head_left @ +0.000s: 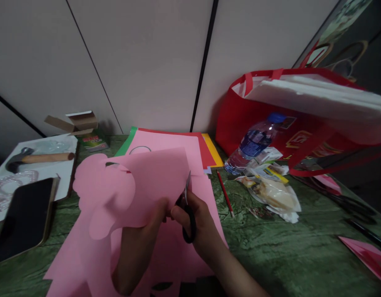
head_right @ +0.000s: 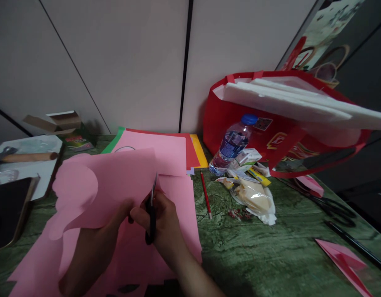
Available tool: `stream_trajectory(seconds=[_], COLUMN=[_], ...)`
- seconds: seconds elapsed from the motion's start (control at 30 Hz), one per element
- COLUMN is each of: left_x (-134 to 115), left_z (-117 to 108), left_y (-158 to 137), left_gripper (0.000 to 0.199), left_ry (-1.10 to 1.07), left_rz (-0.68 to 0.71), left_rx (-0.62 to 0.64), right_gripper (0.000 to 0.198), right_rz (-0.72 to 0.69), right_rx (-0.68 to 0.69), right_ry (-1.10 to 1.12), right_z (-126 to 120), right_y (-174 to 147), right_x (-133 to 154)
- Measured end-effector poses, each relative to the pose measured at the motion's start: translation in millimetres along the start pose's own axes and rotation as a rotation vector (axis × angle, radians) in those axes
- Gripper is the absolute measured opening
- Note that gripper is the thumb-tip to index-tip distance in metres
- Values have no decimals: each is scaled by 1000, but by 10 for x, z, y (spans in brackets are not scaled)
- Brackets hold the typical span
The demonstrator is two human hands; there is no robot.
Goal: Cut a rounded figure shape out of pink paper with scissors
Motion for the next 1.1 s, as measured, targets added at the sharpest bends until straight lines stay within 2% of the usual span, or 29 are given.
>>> stream_trajectory(seconds=[0.27, 0.67, 1.1], left_x=[-2, -88, -71], left_z=[20, 17, -10], left_y=[3, 4, -3], left_gripper=[23, 24, 23], left_ry=[-7, -5, -24], left_rz=[-22, 45, 25], left_rx=[19, 56, 26], right_gripper=[22, 20, 18], right_rz=[2, -13, -10], right_rx=[-3, -5, 1], right_ry=[-15, 2, -26], right_z=[-11, -7, -10], right_y=[1, 2, -1], right_x=[-16, -19, -15])
Point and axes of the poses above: each hand's wrist, its own y-axis towards the middle knuckle, its own z-axis out of the palm, x = y × z, the point moved 6 cm from there along y, towards the middle knuckle, and after that the axes turned 14 degrees about x, right-handed, at the moved point
